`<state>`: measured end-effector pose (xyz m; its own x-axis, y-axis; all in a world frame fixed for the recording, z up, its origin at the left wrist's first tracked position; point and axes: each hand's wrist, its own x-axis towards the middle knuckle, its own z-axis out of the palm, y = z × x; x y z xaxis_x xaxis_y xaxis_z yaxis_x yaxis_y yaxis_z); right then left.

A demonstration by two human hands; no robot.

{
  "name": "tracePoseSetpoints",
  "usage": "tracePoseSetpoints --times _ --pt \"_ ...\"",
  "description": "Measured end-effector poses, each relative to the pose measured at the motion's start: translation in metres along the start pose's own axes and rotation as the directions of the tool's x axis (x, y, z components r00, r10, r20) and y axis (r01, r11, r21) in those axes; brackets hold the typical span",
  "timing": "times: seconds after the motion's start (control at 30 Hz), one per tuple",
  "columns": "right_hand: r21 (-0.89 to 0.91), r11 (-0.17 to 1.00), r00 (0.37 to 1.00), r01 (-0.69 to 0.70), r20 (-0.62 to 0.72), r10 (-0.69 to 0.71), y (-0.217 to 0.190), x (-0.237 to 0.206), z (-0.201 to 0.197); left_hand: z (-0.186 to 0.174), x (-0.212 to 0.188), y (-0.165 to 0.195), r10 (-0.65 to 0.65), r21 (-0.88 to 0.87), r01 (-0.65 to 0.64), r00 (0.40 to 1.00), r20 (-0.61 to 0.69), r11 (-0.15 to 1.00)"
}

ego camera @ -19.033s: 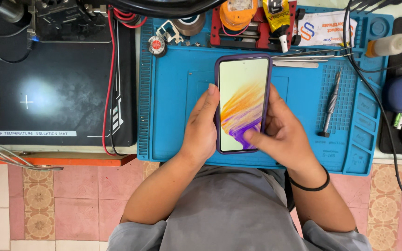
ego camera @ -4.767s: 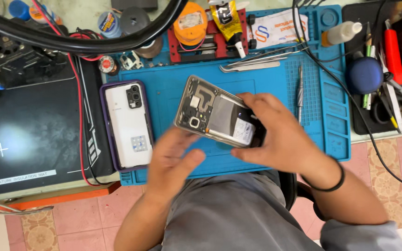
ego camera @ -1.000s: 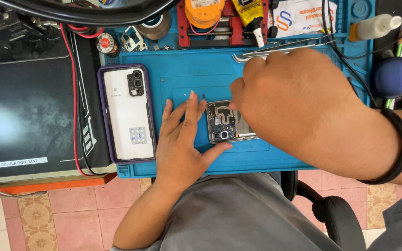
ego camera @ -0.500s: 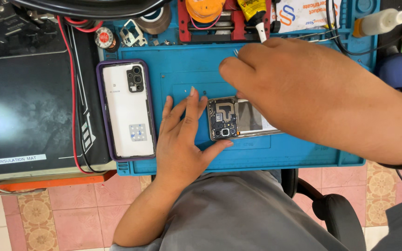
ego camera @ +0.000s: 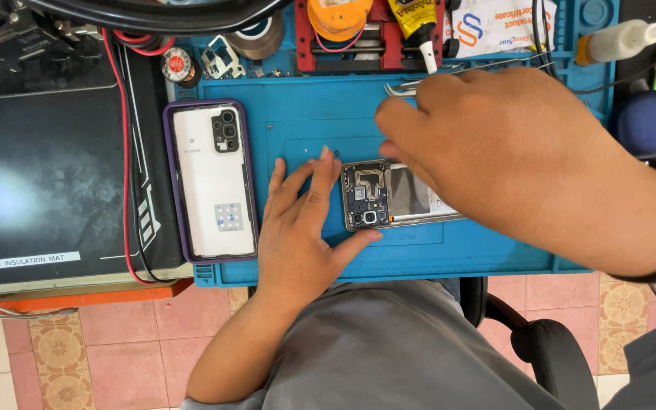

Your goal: The person removes a purple case from a smartphone, then uses a screwdriver to remove screws from the back cover. They lift the back cover, disconnect internal connectors, and remove the battery. The phone remains disassembled on the workbench.

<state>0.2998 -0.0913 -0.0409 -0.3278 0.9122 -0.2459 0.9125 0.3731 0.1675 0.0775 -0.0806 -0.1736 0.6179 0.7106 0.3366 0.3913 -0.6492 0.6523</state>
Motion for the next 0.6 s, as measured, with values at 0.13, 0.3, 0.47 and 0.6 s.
tracePoseSetpoints --times 0.13,0.3,0.47,0.6 --pt "0.276 0.947 0.952 0.162 -0.296 -0.077 0.000 -0.004 -0.002 0.000 0.000 0.001 -0.030 0.014 0.029 0.999 0.027 0.999" --pt "0.074 0.996 0.998 -0.048 -0.040 0.051 -0.002 -0.006 -0.003 -0.001 0.001 0.001 -0.014 0.039 0.013 1.000 0.021 0.999" --pt "0.214 0.970 0.932 0.113 -0.362 -0.029 -0.005 -0.010 -0.002 -0.002 0.003 0.003 -0.016 0.041 0.015 1.000 0.021 0.999" --pt "0.297 0.955 0.976 0.006 -0.208 0.058 0.002 -0.012 0.008 -0.004 0.003 0.005 -0.017 0.026 0.016 1.000 0.022 1.000"
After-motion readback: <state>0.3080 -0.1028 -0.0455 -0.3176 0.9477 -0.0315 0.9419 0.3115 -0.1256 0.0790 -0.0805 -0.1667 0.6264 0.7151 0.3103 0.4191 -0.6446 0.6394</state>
